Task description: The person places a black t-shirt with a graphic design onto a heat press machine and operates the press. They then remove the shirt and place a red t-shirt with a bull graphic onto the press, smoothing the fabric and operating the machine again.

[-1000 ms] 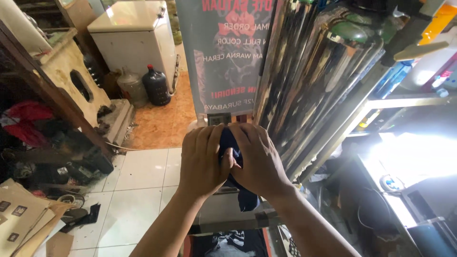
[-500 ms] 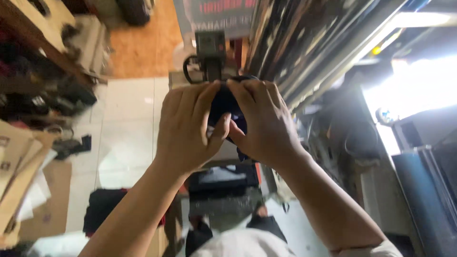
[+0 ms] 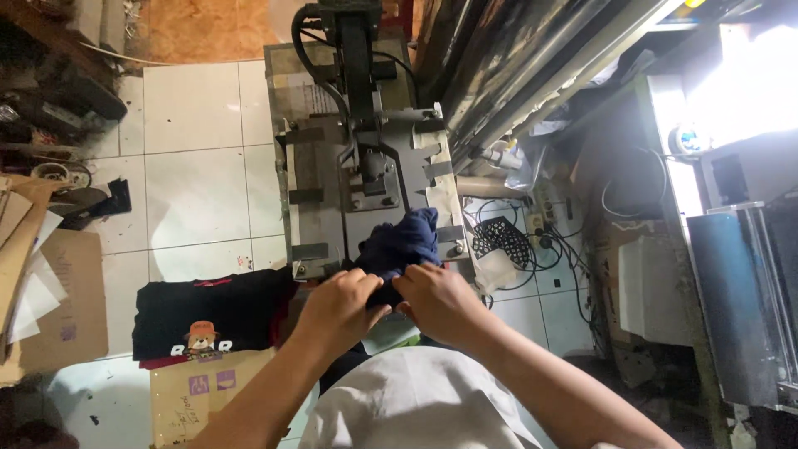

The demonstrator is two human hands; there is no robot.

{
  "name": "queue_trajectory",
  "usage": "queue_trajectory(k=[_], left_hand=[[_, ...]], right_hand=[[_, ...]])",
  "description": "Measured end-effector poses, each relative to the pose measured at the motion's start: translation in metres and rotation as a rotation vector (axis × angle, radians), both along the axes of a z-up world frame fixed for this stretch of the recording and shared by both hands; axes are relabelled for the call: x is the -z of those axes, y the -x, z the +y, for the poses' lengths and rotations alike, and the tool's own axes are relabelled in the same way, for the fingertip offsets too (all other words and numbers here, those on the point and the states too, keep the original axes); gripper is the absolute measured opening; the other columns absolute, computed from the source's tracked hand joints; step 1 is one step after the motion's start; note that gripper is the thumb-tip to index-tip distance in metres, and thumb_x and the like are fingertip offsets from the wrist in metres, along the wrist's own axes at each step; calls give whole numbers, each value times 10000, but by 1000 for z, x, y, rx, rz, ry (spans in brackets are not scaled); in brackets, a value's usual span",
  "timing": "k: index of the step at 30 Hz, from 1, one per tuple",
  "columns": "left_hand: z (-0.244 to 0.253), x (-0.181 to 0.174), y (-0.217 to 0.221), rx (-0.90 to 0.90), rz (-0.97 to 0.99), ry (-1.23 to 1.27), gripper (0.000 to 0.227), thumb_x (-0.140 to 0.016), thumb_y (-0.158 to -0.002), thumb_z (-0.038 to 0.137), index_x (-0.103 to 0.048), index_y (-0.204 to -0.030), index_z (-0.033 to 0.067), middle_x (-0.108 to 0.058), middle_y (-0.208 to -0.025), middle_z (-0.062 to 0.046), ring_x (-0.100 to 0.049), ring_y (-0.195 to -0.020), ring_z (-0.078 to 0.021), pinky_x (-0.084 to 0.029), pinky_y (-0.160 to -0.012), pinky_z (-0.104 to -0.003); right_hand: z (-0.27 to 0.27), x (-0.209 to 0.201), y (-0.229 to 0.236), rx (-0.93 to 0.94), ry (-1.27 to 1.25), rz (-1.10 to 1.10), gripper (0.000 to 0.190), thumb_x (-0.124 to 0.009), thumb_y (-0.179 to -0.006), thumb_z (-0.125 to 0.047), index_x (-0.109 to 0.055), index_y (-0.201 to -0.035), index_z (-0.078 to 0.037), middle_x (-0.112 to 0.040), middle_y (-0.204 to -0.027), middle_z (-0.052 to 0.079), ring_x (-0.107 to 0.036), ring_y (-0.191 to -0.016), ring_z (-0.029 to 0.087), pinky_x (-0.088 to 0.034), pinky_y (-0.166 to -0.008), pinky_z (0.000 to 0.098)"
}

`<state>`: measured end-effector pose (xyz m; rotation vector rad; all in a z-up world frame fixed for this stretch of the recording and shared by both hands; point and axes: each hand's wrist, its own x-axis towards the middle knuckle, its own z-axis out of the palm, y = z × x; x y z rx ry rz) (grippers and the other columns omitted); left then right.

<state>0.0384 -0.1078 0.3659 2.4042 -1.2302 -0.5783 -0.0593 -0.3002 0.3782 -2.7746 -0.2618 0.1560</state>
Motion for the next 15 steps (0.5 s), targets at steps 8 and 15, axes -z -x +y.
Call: queue_trajectory(k=[8, 15], left_hand=[[-9, 113, 17, -3, -8, -196, 217, -756, -808, 157, -619, -976, 149, -640, -890, -30, -701, -917, -277, -624, -732, -382], [-14, 101, 15, 22, -3, -216, 175, -721, -842, 100, -586, -953, 108, -625, -910, -66, -687, -959, -292, -626, -757, -398]], right_hand=[[12, 166, 20, -1, 135, -19, 285, -670, -865, -398, -648, -1015, -156, -618, -907, 12, -656, -827, 224, -564, -632, 317], [15, 195, 23, -17, 148, -96, 149, -589, -912, -329, -584, -934, -182, -573, -883, -5, -612, -802, 202, -515, -601, 284]])
